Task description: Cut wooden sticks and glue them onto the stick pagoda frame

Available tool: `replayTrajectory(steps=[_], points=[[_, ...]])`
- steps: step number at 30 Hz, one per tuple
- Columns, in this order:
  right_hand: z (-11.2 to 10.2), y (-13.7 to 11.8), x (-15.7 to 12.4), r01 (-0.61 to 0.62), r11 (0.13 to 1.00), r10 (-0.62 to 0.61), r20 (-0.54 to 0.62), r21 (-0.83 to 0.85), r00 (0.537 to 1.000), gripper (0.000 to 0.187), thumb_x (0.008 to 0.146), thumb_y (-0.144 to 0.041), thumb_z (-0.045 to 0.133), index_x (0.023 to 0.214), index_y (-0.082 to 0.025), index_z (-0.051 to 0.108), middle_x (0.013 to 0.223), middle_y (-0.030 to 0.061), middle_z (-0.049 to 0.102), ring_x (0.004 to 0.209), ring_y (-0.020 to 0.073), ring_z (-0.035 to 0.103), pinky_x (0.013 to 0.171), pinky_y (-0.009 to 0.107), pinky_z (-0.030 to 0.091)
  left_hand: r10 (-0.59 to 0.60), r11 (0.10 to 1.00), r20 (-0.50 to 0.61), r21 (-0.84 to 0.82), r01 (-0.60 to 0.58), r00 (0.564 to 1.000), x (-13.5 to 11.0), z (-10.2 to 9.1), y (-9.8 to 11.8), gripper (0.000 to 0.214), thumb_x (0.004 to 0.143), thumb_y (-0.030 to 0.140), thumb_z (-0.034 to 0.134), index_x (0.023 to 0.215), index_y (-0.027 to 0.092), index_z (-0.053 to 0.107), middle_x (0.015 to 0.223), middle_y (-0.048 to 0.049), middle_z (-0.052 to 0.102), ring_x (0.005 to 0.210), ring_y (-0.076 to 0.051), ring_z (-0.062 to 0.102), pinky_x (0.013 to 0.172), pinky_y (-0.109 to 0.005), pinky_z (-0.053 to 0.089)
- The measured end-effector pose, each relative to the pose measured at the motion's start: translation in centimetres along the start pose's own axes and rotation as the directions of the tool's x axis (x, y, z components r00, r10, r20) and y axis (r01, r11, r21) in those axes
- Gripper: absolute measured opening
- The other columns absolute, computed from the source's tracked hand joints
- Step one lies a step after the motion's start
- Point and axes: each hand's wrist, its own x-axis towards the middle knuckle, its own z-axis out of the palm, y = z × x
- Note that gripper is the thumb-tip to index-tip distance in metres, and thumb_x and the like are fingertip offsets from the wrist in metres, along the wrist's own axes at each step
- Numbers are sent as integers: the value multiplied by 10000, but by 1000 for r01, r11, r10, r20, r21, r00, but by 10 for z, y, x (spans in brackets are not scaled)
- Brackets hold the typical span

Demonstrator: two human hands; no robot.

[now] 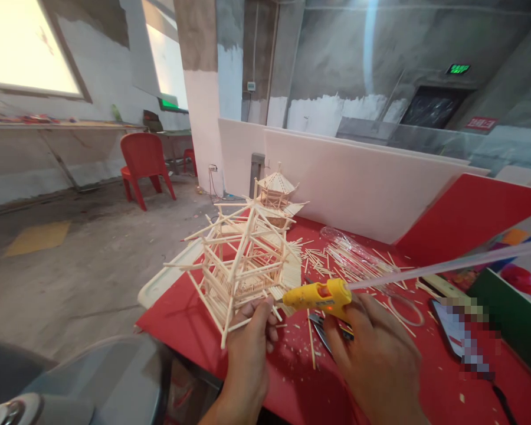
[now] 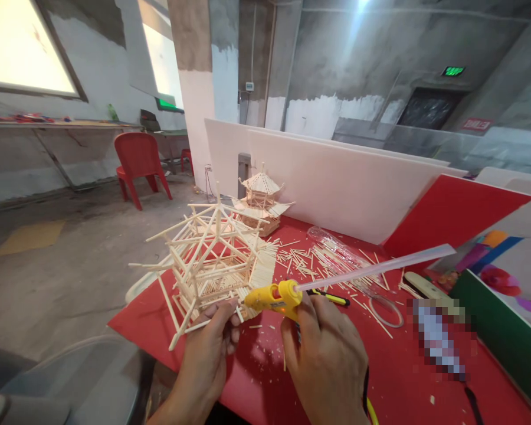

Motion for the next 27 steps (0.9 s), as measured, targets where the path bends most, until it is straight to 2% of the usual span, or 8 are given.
replayTrajectory(steps=[7,17,22,24,27], points=[[-3,2,-4,-4,1000,3,18,11,1000,203,904,-296,509,1033,-173,607,916,88,665,677,198,557,644,318,404,12,1000,-26,-14,-12,1000,3,2,-4,249,609,333,753,597,174,562,477,43,546,362,-57,417,350,-167,247],[-5,2,0,-29,998,27,39,60,999,172,922,-285,484,1005,-182,594,885,82,649,696,197,558,621,310,386,30,999,-56,31,-28,998,0,5,-2,233,630,326,741,620,166,571,490,42,553,372,-49,416,372,-156,245],[-3,4,-4,-35,997,33,20,70,999,184,915,-323,512,1013,-186,584,903,87,661,710,195,584,650,308,423,56,998,-46,45,-54,997,-1,4,-3,242,631,338,754,627,167,582,498,47,558,380,-50,421,376,-158,249],[-3,6,-5,-78,995,78,3,57,997,257,912,-392,518,1024,-170,581,938,105,669,740,209,611,658,316,449,69,997,-37,46,-67,997,-2,4,-3,250,630,344,761,636,165,587,504,47,557,385,-50,423,376,-159,245],[-2,22,-13,-261,964,259,49,42,965,376,884,-562,507,899,-191,566,821,85,653,674,219,617,551,312,440,80,995,-37,59,-78,996,-2,5,-3,251,645,346,754,631,164,582,505,45,554,390,-52,424,377,-162,249]])
